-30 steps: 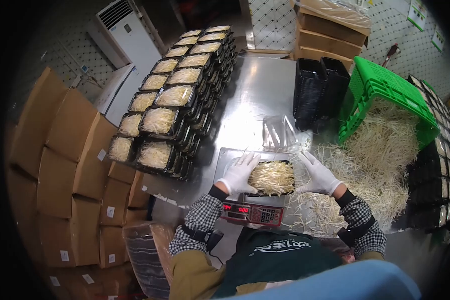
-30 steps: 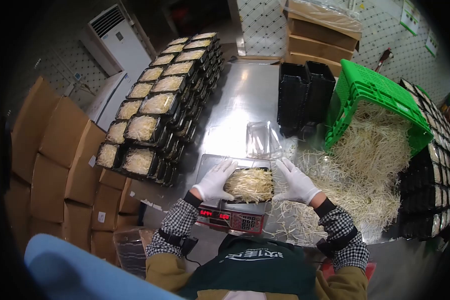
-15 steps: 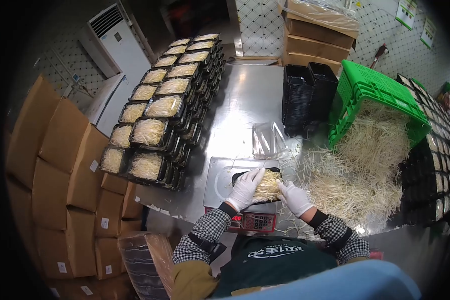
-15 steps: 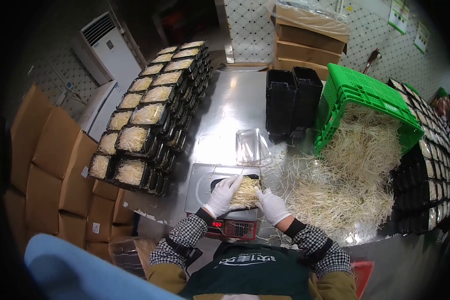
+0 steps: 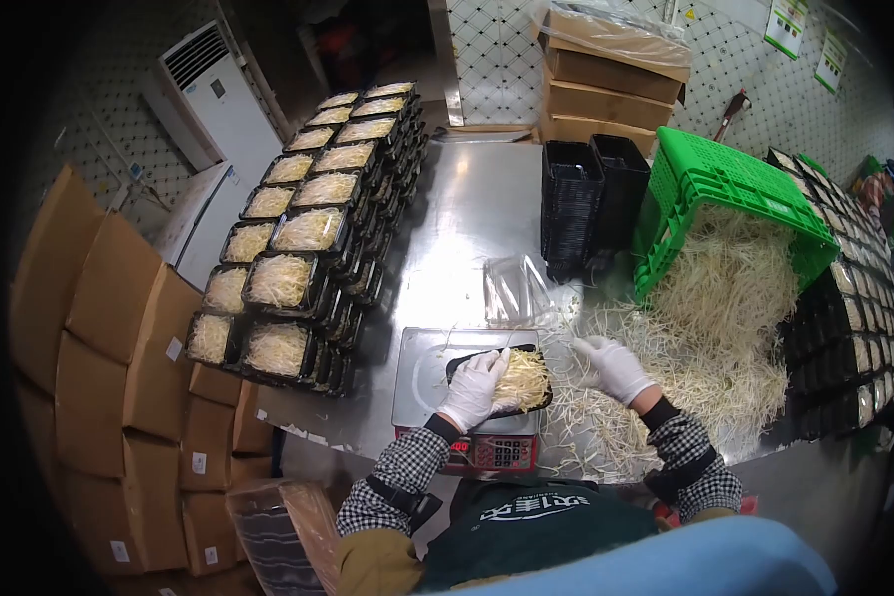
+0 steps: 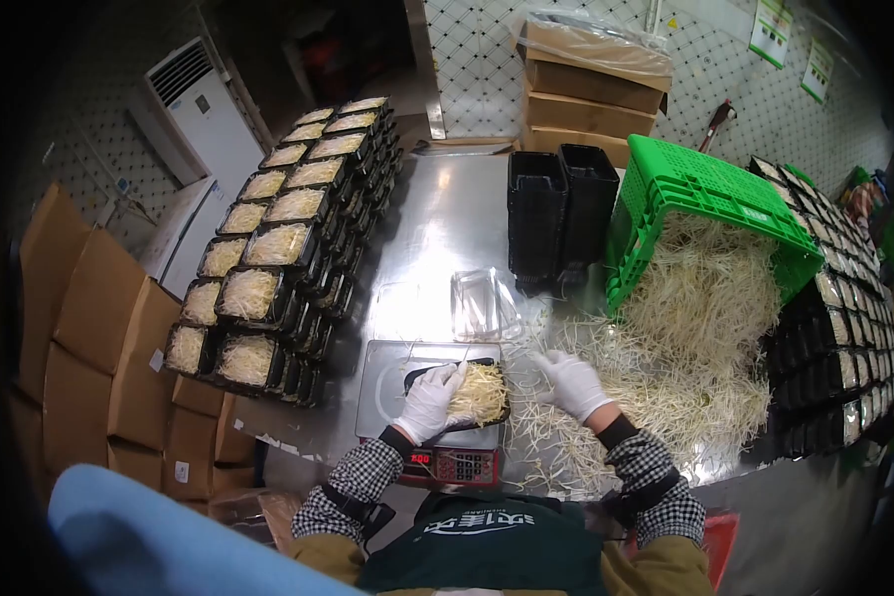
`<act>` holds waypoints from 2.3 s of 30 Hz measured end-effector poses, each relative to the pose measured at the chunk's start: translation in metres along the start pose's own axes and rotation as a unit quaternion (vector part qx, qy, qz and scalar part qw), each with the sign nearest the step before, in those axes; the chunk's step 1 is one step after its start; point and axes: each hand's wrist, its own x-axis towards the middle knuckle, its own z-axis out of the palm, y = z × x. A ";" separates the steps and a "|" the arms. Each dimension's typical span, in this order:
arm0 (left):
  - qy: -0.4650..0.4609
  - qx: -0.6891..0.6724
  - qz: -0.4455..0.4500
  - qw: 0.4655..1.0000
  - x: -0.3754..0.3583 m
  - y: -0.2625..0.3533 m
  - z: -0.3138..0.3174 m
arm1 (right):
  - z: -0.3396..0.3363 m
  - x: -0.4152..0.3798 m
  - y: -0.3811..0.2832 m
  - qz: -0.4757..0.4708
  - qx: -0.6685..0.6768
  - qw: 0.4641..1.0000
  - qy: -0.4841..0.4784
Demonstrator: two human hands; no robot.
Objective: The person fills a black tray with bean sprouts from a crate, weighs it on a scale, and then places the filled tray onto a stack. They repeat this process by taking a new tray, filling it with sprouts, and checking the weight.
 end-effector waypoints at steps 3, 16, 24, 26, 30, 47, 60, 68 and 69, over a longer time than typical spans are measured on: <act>0.002 -0.004 -0.007 1.000 -0.001 0.000 0.003 | 0.029 0.019 -0.060 -0.169 0.120 0.972 0.108; -0.034 -0.047 -0.003 0.998 -0.012 0.004 -0.045 | 0.021 -0.012 0.101 0.076 -0.011 0.982 -0.175; -0.097 -0.113 -0.060 0.987 -0.018 -0.032 -0.057 | 0.002 0.058 -0.062 -0.189 0.086 0.978 0.001; -0.088 -0.091 -0.048 0.991 -0.017 -0.031 -0.044 | 0.021 0.071 -0.085 -0.186 -0.010 0.982 -0.042; -0.075 -0.039 -0.020 0.996 -0.024 -0.028 -0.025 | 0.052 0.055 -0.094 -0.093 -0.193 0.975 -0.055; -0.089 -0.222 -0.092 0.967 -0.068 -0.047 -0.080 | -0.002 0.027 -0.036 -0.157 0.045 0.983 -0.089; -0.132 0.024 -0.145 0.980 -0.024 -0.022 -0.026 | 0.075 0.041 -0.072 -0.081 -0.061 0.995 -0.004; -0.098 -0.064 -0.070 0.991 -0.048 -0.023 -0.055 | 0.025 0.015 -0.076 -0.158 0.079 0.984 0.016; -0.100 -0.065 -0.068 0.991 -0.047 -0.020 -0.052 | 0.030 0.013 -0.081 -0.155 0.080 0.985 0.015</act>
